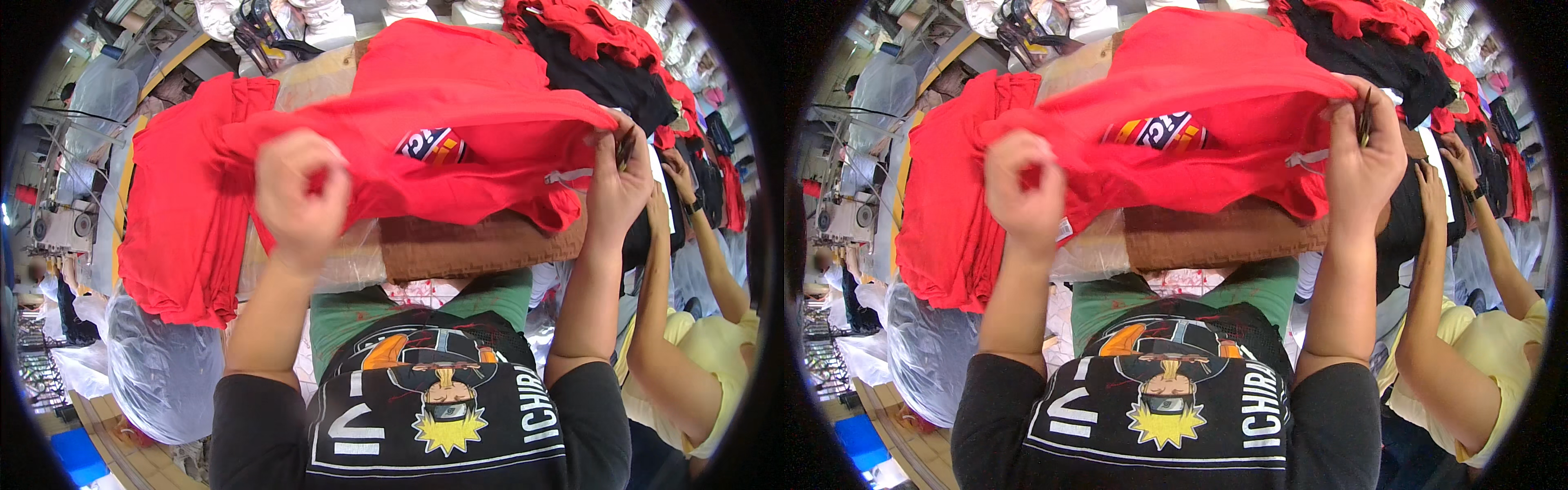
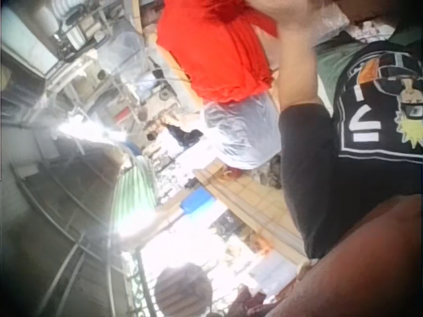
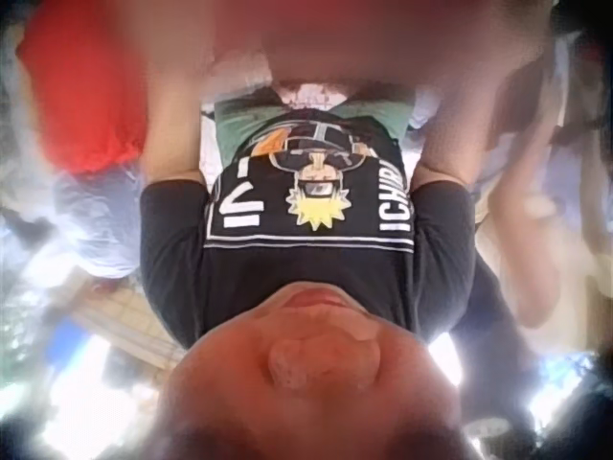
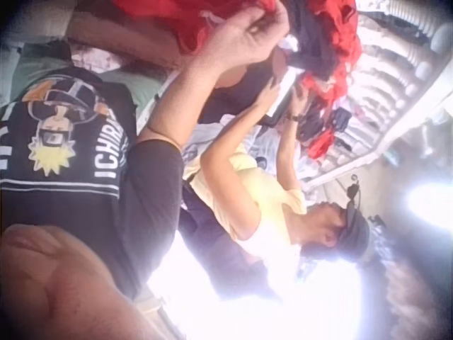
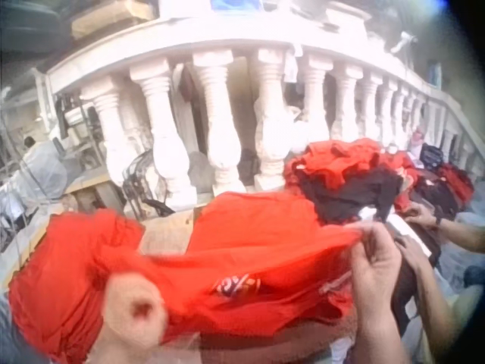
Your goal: The person picks up red and black garments from a pile, turns them over to check different sides, and uses small shears to trim threads from labels and seams.
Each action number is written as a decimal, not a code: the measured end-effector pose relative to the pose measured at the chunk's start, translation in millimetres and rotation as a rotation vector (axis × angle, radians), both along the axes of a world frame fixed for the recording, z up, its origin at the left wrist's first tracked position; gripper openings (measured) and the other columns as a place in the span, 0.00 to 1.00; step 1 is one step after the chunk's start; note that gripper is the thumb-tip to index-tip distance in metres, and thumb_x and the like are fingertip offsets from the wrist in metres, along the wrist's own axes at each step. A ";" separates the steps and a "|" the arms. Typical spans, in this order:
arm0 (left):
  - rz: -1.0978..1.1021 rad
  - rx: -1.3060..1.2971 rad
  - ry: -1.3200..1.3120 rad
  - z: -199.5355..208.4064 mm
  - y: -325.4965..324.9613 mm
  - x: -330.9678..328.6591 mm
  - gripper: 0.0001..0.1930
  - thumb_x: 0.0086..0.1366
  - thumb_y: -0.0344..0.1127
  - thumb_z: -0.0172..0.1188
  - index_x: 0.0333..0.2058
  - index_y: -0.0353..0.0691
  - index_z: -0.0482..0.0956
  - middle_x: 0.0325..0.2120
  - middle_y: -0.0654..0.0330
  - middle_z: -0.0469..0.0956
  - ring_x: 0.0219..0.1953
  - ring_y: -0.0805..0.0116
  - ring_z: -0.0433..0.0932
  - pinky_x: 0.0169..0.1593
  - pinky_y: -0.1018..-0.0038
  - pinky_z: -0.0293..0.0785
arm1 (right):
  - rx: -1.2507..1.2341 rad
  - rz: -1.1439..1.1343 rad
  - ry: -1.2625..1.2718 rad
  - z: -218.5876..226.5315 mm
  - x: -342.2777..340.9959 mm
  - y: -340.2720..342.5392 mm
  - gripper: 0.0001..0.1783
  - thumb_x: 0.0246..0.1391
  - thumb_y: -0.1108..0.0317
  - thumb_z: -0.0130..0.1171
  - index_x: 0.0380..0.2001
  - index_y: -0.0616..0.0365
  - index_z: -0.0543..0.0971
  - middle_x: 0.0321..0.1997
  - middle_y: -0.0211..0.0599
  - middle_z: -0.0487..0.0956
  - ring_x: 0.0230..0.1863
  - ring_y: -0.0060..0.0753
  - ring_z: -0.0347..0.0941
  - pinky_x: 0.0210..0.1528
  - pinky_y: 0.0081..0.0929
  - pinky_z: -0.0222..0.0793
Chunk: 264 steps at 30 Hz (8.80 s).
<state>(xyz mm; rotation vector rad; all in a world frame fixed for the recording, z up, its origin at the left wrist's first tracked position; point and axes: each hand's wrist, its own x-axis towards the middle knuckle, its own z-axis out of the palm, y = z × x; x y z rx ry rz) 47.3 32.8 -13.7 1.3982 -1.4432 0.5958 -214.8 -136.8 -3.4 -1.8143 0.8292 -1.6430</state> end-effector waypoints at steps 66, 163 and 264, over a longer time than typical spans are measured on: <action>-0.950 0.789 0.361 14.8 31.0 -20.7 0.15 0.69 0.34 0.49 0.31 0.32 0.82 0.37 0.54 0.81 0.45 0.66 0.77 0.52 0.72 0.70 | 0.227 0.298 0.541 -65.0 -17.8 46.4 0.11 0.53 0.70 0.61 0.40 0.60 0.81 0.30 0.44 0.81 0.32 0.28 0.79 0.36 0.26 0.72; -0.415 0.917 0.722 -53.1 7.2 -76.1 0.08 0.61 0.30 0.62 0.37 0.33 0.81 0.31 0.64 0.81 0.33 0.80 0.76 0.40 0.81 0.72 | 0.283 0.479 0.640 -34.5 15.8 86.9 0.12 0.46 0.67 0.62 0.32 0.63 0.78 0.29 0.47 0.78 0.31 0.46 0.77 0.34 0.34 0.71; 0.124 0.385 -0.030 -21.7 -1.9 -78.4 0.18 0.45 0.32 0.65 0.39 0.49 0.79 0.44 0.64 0.72 0.49 0.61 0.68 0.50 0.61 0.60 | 0.485 0.752 0.182 -16.2 17.1 78.0 0.03 0.50 0.75 0.64 0.29 0.61 0.80 0.27 0.26 0.80 0.32 0.14 0.73 0.36 0.17 0.68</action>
